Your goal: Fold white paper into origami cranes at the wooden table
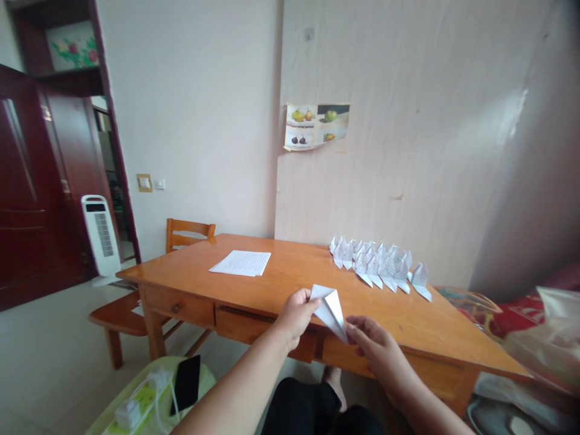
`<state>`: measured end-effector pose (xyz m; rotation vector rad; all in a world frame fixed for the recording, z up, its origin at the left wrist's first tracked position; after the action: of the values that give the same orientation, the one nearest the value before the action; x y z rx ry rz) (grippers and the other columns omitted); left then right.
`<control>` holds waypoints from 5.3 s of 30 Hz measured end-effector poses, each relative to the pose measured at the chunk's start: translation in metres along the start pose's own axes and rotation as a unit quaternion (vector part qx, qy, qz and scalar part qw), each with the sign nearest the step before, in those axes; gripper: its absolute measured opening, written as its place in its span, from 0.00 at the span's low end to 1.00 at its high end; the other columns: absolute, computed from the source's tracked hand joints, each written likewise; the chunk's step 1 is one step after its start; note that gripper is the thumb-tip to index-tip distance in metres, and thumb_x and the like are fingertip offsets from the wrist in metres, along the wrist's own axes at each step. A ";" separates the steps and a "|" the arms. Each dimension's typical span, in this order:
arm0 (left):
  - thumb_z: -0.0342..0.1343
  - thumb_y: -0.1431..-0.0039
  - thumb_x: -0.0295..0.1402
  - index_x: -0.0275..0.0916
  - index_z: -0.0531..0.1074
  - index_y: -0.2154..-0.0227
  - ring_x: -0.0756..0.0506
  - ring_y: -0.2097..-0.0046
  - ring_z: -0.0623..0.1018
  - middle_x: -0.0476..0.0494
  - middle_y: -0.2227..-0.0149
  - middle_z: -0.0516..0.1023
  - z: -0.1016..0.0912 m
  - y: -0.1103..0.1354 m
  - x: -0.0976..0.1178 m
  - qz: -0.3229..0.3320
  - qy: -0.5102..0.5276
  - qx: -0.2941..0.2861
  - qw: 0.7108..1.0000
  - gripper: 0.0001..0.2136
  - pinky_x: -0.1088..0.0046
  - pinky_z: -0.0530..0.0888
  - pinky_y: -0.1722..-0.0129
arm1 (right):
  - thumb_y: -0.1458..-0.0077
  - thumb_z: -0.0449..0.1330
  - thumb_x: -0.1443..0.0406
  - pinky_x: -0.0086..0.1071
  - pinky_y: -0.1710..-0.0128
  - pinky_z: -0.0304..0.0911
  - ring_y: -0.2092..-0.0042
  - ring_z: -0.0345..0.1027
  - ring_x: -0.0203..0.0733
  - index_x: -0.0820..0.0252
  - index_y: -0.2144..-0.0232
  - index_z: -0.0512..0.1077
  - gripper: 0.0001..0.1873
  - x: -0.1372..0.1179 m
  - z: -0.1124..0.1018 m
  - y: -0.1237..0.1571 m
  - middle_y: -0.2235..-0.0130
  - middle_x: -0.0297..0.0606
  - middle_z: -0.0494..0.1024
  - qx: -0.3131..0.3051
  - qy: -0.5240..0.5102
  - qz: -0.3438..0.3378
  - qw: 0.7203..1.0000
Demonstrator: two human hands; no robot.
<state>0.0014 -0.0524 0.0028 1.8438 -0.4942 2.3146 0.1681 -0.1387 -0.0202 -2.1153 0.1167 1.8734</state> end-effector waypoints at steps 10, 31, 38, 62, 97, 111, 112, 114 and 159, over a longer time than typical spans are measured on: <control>0.66 0.54 0.31 0.37 0.74 0.68 0.44 0.64 0.76 0.43 0.66 0.80 0.008 -0.078 -0.020 0.012 -0.107 -0.015 0.994 0.09 0.71 0.68 0.62 | 0.49 0.62 0.51 0.33 0.73 0.61 0.69 0.69 0.43 0.58 0.63 0.75 0.18 0.001 -0.021 -0.034 0.71 0.36 0.76 0.009 0.057 0.015 0.998; 0.58 0.43 0.39 0.42 0.79 0.67 0.40 0.57 0.75 0.44 0.66 0.77 -0.024 -0.172 -0.030 0.074 -0.522 -0.066 0.847 0.08 0.66 0.69 0.55 | 0.42 0.55 0.58 0.32 0.72 0.60 0.69 0.69 0.42 0.59 0.69 0.73 0.12 0.003 -0.048 -0.148 0.72 0.35 0.75 -0.099 0.240 -0.027 0.965; 0.57 0.41 0.43 0.44 0.80 0.63 0.40 0.57 0.74 0.42 0.63 0.75 -0.023 -0.167 -0.030 0.117 -0.567 -0.075 0.812 0.11 0.65 0.69 0.57 | 0.43 0.56 0.62 0.43 0.52 0.64 0.54 0.73 0.50 0.59 0.55 0.73 0.15 -0.001 -0.030 -0.194 0.58 0.43 0.81 -0.116 0.279 -0.097 0.948; 0.47 0.38 0.30 0.44 0.75 0.59 0.43 0.51 0.78 0.47 0.56 0.82 -0.020 -0.164 -0.023 0.035 -0.474 -0.090 0.875 0.12 0.68 0.73 0.53 | 0.36 0.51 0.60 0.49 0.41 0.61 0.46 0.71 0.50 0.55 0.41 0.64 0.22 0.047 -0.005 -0.216 0.50 0.42 0.80 -0.172 0.227 -0.108 0.952; 0.42 0.31 0.48 0.41 0.75 0.70 0.43 0.58 0.75 0.46 0.63 0.77 -0.016 -0.162 -0.013 0.072 -0.548 -0.159 0.818 0.22 0.70 0.65 0.61 | 0.51 0.56 0.73 0.36 0.57 0.66 0.58 0.72 0.46 0.54 0.57 0.75 0.19 0.020 -0.021 -0.212 0.60 0.37 0.79 -0.243 0.341 -0.148 0.896; 0.44 0.33 0.53 0.40 0.73 0.70 0.44 0.63 0.74 0.48 0.68 0.76 -0.021 -0.163 -0.014 0.026 -0.500 -0.146 0.853 0.24 0.72 0.66 0.64 | 0.49 0.56 0.74 0.37 0.55 0.61 0.56 0.69 0.47 0.51 0.59 0.77 0.19 0.011 -0.019 -0.207 0.59 0.37 0.78 -0.262 0.396 -0.183 0.861; 0.44 0.34 0.54 0.40 0.73 0.69 0.44 0.64 0.74 0.48 0.69 0.76 -0.023 -0.164 -0.016 0.016 -0.488 -0.140 0.862 0.24 0.72 0.67 0.65 | 0.49 0.56 0.75 0.37 0.55 0.61 0.56 0.69 0.47 0.51 0.60 0.77 0.18 0.011 -0.019 -0.207 0.59 0.37 0.78 -0.265 0.395 -0.184 0.860; 0.44 0.34 0.55 0.39 0.73 0.68 0.44 0.64 0.74 0.47 0.69 0.76 -0.026 -0.165 -0.019 0.001 -0.461 -0.133 0.877 0.24 0.71 0.67 0.65 | 0.48 0.56 0.75 0.38 0.54 0.61 0.56 0.69 0.47 0.51 0.61 0.78 0.18 0.012 -0.019 -0.207 0.59 0.37 0.78 -0.269 0.392 -0.184 0.860; 0.54 0.45 0.27 0.45 0.78 0.60 0.45 0.55 0.76 0.47 0.53 0.77 -0.038 -0.160 -0.013 0.024 -0.471 -0.247 0.846 0.13 0.71 0.71 0.55 | 0.44 0.64 0.64 0.40 0.45 0.62 0.49 0.68 0.47 0.50 0.60 0.80 0.09 0.009 -0.033 -0.207 0.52 0.37 0.75 -0.387 0.269 -0.119 0.874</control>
<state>0.0195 0.1117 0.0098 2.5203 -1.1054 0.9471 0.2559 0.0498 0.0104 -2.9424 -0.8767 1.2289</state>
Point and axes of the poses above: each hand's wrist, its own y-axis away from the middle knuckle, its own z-axis out of the palm, x = y × z, the point moved 3 cm from there along -y, towards the middle knuckle
